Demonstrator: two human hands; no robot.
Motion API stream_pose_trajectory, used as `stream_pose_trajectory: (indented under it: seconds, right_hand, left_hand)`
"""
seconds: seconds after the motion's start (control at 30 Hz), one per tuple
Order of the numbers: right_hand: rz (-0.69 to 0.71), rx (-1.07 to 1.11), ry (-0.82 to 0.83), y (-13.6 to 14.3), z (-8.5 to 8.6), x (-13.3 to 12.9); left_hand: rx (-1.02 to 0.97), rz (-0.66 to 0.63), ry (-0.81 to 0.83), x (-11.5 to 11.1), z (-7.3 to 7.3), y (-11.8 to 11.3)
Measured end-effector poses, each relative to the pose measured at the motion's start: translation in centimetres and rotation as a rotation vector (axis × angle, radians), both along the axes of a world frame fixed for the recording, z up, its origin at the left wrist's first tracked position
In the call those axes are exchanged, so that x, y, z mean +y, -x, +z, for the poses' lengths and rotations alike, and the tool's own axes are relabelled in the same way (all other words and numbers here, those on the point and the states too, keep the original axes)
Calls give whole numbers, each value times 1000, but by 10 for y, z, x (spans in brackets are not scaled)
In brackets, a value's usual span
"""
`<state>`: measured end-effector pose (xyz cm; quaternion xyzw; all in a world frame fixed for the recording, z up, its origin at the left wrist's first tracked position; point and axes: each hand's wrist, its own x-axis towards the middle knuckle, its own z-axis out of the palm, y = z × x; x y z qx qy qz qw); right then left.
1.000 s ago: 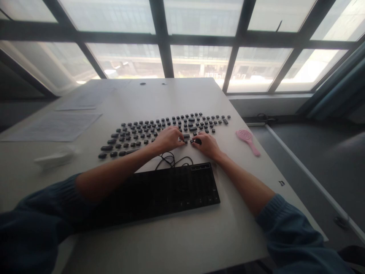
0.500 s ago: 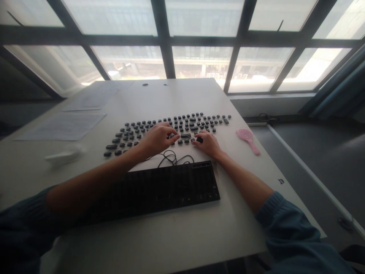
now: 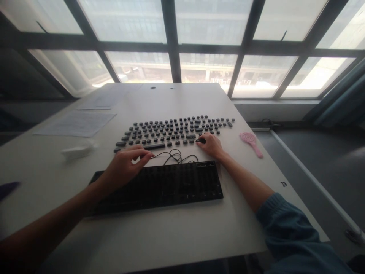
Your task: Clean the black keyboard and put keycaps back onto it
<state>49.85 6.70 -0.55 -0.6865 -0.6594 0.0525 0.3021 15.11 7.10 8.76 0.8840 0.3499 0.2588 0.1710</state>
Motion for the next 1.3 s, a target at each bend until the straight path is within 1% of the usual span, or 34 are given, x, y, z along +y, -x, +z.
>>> stream_pose_trajectory:
  seconds: [0.17,0.3,0.37,0.43,0.5,0.6,0.67,0.77,0.83,0.93,1.07,1.17,1.23,1.3]
  right_hand:
    - [22,13,6,-2,0,0]
    - [42,40,-9,-3,0,-2]
    - [55,59,-27,-4,3,-5]
    - [64,79,-52,-6,10,-9]
    - [45,139,-115,-6,20,-16]
    - [5,328,-231,-4,40,-34]
    - [32,436,-267,2,51,-50]
    - [101,461,-278,14,61,-78]
    - [141,481,-224,23,63,-96]
    - [206,547,-69,36,64,-115]
    - [249,596,100,51,66,-131]
    - [296,581,170,60,67,-139]
    - [379,520,196,64,67,-143]
    - [514,459,219,68,67,-145]
  left_hand:
    - [-24,0,54,-11,-7,17]
    - [-42,17,41,-14,-8,21]
    - [-52,26,32,-17,-8,20]
    - [-66,25,40,-22,-9,18]
    - [-86,0,55,-28,-12,17]
    - [-128,-103,71,-36,-16,15]
    - [-150,-174,72,-42,-17,14]
    - [-136,-238,79,-51,-15,11]
    - [-110,-249,76,-58,-15,8]
    - [-42,-266,20,-69,-19,1]
    - [98,-350,-87,-82,-34,-9]
    - [167,-382,-138,-90,-45,-15]
    - [185,-404,-159,-95,-49,-19]
    - [186,-418,-168,-98,-52,-21]
